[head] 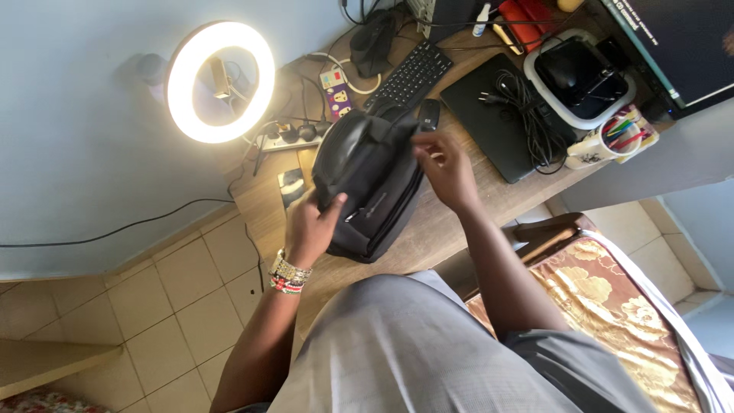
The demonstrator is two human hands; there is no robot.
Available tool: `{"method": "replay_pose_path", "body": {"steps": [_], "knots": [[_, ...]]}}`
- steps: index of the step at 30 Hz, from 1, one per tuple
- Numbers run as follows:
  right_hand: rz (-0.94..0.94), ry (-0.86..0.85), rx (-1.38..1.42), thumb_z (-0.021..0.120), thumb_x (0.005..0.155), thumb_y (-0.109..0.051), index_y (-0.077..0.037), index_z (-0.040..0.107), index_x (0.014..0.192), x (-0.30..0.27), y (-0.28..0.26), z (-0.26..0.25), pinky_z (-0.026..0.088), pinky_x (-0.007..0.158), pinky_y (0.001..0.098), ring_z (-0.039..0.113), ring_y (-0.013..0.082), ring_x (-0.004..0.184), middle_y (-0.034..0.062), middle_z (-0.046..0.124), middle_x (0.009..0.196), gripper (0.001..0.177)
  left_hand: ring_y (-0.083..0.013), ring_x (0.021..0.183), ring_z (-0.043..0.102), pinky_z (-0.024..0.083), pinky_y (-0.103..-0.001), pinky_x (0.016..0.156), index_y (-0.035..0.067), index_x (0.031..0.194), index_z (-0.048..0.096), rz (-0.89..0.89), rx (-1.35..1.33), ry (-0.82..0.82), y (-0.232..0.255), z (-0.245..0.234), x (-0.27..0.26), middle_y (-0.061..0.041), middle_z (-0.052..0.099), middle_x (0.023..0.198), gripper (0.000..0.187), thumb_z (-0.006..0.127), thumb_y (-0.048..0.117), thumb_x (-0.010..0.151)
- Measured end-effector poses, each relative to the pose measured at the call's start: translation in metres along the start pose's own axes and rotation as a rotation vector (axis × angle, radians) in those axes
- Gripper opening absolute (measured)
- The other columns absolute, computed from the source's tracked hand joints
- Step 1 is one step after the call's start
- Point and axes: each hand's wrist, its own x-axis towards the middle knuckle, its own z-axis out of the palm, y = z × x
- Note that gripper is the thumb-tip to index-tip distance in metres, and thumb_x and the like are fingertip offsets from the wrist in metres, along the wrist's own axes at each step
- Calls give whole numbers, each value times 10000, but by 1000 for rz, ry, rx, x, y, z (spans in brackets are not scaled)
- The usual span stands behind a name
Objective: The person opens a black bag on a desk and places folders, a book, and a notebook into it, then zips the bag closed. They attach a strap, place the packed bag into an open suitcase on the bed, and adjust it inside.
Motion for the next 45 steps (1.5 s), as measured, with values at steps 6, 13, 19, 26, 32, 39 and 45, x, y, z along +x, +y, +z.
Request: {"method": "replay_pose_path", "body": {"steps": [6,13,19,26,32,39,45], "knots": [[167,5,-5,731,904,-156,-57,441,1453,-13,63,31,599,852,351,652,256,1097,215,474,1408,628,-330,607,678,484,-414,598,13,930,730,-102,57,42,-9,-9,2,-189,691,698,381,708,392,969],[256,109,128,669,983,-141,-64,616,1263,-2,94,46,559,667,282,701,121,765,77,721,908,295,-293,614,696,501,-391,597,10,987,718,-28,-18,7,-7,-21,-1,-165,709,714,324,723,332,956],[185,141,168,662,984,-96,-48,672,1149,11,108,40,527,619,266,641,100,696,61,683,810,172,-263,654,722,525,-371,606,27,1033,721,45,-66,104,-2,-19,-11,-136,731,769,281,742,289,933],[227,71,205,655,994,-116,-58,645,1129,23,120,18,556,681,259,644,98,754,25,672,873,147,-226,584,695,510,-362,545,44,1058,731,-18,-23,54,-1,-14,-17,-124,734,754,274,761,266,900],[275,-40,367,640,1021,-165,-62,595,1085,6,146,6,568,760,286,667,112,815,38,672,920,129,-194,649,712,552,-336,576,28,1131,695,191,-27,50,14,-11,-24,-113,761,876,327,782,247,904],[268,-234,475,634,1020,-154,-52,610,1062,-7,175,-19,554,838,298,662,121,889,34,674,971,114,-291,832,759,588,-374,698,43,1301,649,172,-50,-5,36,-8,-37,-162,756,1059,485,763,136,839],[333,-289,376,650,1008,-238,-55,649,1134,8,186,-41,550,856,294,666,124,921,40,685,989,222,-334,1027,725,574,-413,851,40,1315,633,216,-5,-12,45,-8,-35,-175,734,1173,501,758,108,835]]}}
